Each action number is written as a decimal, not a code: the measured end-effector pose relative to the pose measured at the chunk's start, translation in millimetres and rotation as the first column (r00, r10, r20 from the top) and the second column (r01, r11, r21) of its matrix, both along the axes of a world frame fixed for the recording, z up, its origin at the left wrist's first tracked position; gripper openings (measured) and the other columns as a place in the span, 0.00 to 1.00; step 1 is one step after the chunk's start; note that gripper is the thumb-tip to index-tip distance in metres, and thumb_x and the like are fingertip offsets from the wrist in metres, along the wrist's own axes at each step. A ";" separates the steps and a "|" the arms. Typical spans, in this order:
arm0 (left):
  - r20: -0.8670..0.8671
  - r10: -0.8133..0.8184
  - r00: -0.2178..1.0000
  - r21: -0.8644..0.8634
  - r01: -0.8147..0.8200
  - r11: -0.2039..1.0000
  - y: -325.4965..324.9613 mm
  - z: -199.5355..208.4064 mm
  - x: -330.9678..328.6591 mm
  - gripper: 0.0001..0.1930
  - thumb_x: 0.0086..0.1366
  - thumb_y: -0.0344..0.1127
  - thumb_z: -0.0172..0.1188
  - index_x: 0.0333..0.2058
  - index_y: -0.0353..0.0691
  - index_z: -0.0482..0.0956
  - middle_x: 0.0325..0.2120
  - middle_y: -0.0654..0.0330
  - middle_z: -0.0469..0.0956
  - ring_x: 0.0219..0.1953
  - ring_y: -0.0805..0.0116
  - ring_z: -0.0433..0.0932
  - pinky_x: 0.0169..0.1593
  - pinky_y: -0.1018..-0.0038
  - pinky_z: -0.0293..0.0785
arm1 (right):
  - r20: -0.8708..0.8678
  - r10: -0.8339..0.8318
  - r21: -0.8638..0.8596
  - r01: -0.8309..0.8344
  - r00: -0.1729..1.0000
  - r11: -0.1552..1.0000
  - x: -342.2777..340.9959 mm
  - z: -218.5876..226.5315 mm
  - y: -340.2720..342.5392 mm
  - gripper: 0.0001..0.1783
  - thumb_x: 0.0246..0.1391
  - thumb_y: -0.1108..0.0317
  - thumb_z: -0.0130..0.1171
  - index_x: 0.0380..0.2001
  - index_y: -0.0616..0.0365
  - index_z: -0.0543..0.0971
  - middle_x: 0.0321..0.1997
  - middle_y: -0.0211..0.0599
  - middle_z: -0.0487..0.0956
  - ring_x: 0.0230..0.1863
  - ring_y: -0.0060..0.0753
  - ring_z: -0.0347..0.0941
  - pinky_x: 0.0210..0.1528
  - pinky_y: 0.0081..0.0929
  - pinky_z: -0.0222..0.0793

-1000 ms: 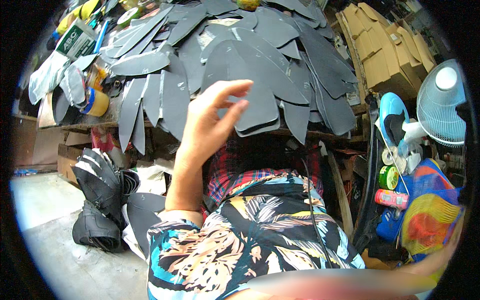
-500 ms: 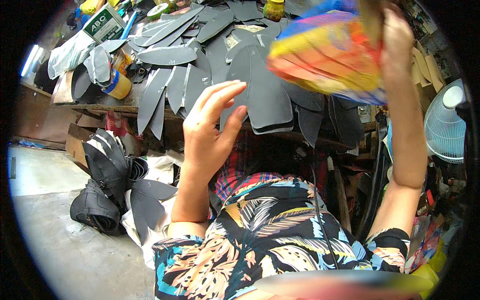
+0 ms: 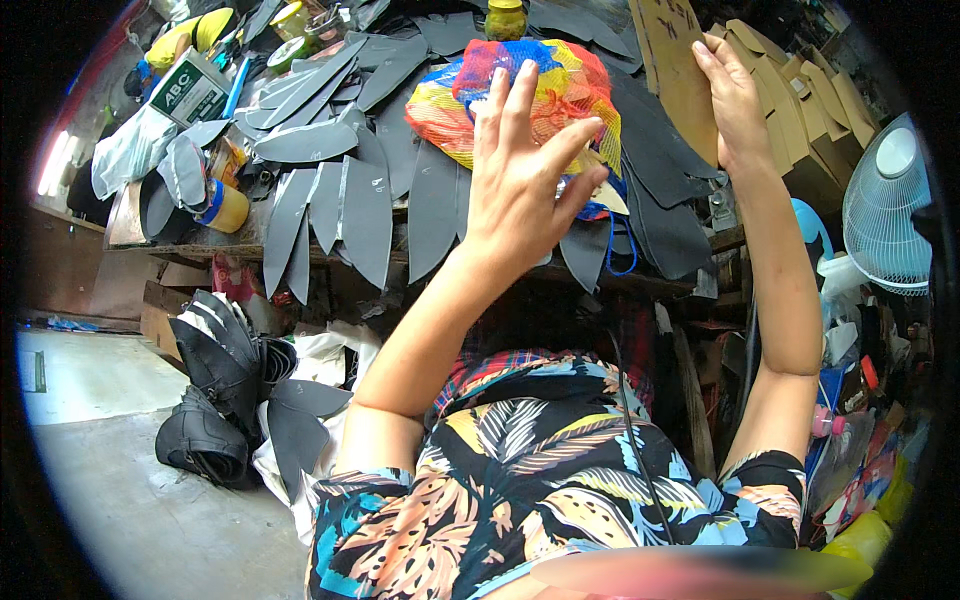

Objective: The person repeatedly picks up gray shoe sole pieces from a pile on a workbench, places them into a colorful mesh bag, and then removes them again. The person also handles small cardboard templates, placing them into the bag and taking them out. The actions are repetitive and do not show a clear final state or destination for the items.

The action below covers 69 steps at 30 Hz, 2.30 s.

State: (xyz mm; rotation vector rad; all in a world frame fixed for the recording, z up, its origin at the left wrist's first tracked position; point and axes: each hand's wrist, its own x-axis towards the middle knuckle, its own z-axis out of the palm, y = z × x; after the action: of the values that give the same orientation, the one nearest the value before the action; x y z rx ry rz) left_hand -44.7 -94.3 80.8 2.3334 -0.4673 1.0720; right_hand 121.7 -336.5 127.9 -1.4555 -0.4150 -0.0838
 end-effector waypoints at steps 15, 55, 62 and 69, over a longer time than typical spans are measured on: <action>-0.286 0.171 0.943 -0.030 -0.187 0.982 40.4 -27.1 33.4 0.15 0.50 0.25 0.61 0.39 0.34 0.75 0.60 0.40 0.66 0.57 0.40 0.70 0.61 0.55 0.68 | -0.326 0.327 -0.685 -0.460 0.887 0.565 -61.5 -14.9 4.0 0.24 0.59 0.74 0.55 0.60 0.61 0.74 0.32 0.32 0.80 0.32 0.18 0.73 0.37 0.23 0.72; -0.158 0.220 0.963 0.018 -0.220 0.975 37.2 -14.0 10.2 0.32 0.49 0.26 0.66 0.55 0.30 0.69 0.62 0.38 0.64 0.62 0.39 0.66 0.66 0.55 0.63 | 0.067 0.275 -0.311 -0.242 0.959 0.919 -62.9 -26.4 62.5 0.38 0.67 0.64 0.54 0.73 0.66 0.51 0.75 0.44 0.59 0.72 0.36 0.58 0.73 0.34 0.52; -0.029 0.324 0.946 -0.083 -0.325 0.942 55.3 -3.7 0.0 0.33 0.54 0.20 0.54 0.61 0.24 0.63 0.59 0.38 0.66 0.60 0.40 0.68 0.65 0.58 0.65 | 0.064 0.218 -0.257 -0.195 0.974 0.947 -59.8 -19.7 50.5 0.33 0.69 0.61 0.51 0.74 0.48 0.56 0.74 0.44 0.60 0.71 0.37 0.61 0.71 0.33 0.59; -0.010 0.341 0.940 -0.016 -0.341 0.940 49.9 -0.1 -6.8 0.33 0.52 0.21 0.56 0.61 0.27 0.65 0.62 0.39 0.62 0.62 0.41 0.66 0.64 0.56 0.65 | 0.061 0.269 -0.221 -0.250 0.961 0.943 -64.7 -20.8 53.6 0.33 0.66 0.67 0.54 0.72 0.56 0.59 0.69 0.40 0.67 0.66 0.30 0.65 0.69 0.26 0.59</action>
State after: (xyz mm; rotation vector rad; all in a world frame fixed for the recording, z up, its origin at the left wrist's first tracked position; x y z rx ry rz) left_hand -51.5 -44.4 80.7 2.4577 -0.0458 1.2156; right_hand 57.1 -282.9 107.1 -1.5962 -0.7050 0.1104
